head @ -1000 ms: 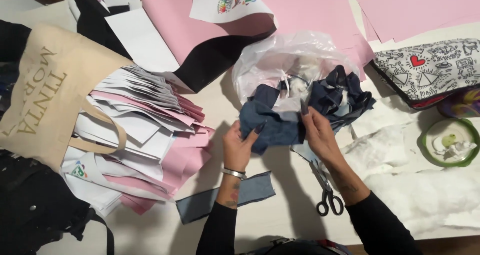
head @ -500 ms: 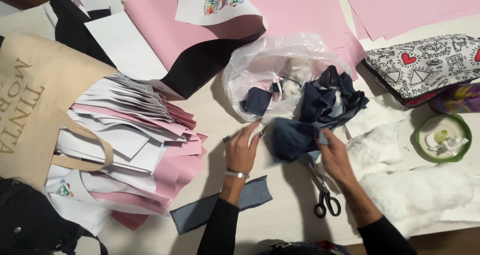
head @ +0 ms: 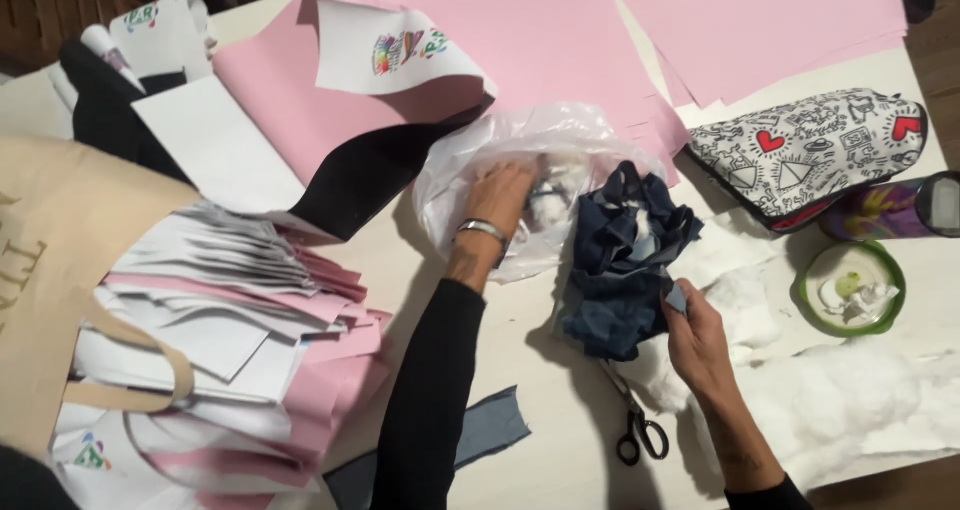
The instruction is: Cutting strips of fabric and organizing them on a workbench.
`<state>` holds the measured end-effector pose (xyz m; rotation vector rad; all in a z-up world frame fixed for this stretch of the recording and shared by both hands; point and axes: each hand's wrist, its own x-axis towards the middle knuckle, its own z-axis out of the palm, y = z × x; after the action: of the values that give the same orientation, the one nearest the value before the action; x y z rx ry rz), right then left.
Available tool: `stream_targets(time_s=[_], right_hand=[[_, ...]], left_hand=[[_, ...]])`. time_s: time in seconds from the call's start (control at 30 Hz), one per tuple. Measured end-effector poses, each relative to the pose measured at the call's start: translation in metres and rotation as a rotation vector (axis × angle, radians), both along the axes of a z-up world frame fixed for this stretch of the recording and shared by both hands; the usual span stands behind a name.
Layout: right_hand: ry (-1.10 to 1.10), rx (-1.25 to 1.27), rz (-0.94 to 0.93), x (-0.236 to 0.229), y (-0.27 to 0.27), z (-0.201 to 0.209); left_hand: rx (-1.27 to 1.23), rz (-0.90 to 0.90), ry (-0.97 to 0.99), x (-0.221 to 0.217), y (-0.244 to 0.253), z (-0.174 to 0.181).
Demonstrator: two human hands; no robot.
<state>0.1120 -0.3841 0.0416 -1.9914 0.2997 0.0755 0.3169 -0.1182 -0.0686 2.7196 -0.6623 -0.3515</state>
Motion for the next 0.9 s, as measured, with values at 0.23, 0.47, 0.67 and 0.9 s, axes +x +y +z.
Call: stream_targets(time_s=[0.23,0.47,0.67,0.9], right_hand=[[0.050,0.058,-0.037,-0.003,-0.008,-0.005],[0.021,0.263,-0.059,0.019,0.006,0.009],[-0.008,0.477,-0.056,0.015,0.001,-0.040],[-0.360,-0.043,-0.117,0.065,0.053,0.045]], left_hand=[[-0.135,0.377,-0.072,-0.017,0.044,0.063],[-0.918,0.504,0.150,-0.036,0.077,0.053],[-1.554,0.531,0.531,-0.051,0.080,0.063],[-1.514,0.372,0.490,-0.073,0.068,0.100]])
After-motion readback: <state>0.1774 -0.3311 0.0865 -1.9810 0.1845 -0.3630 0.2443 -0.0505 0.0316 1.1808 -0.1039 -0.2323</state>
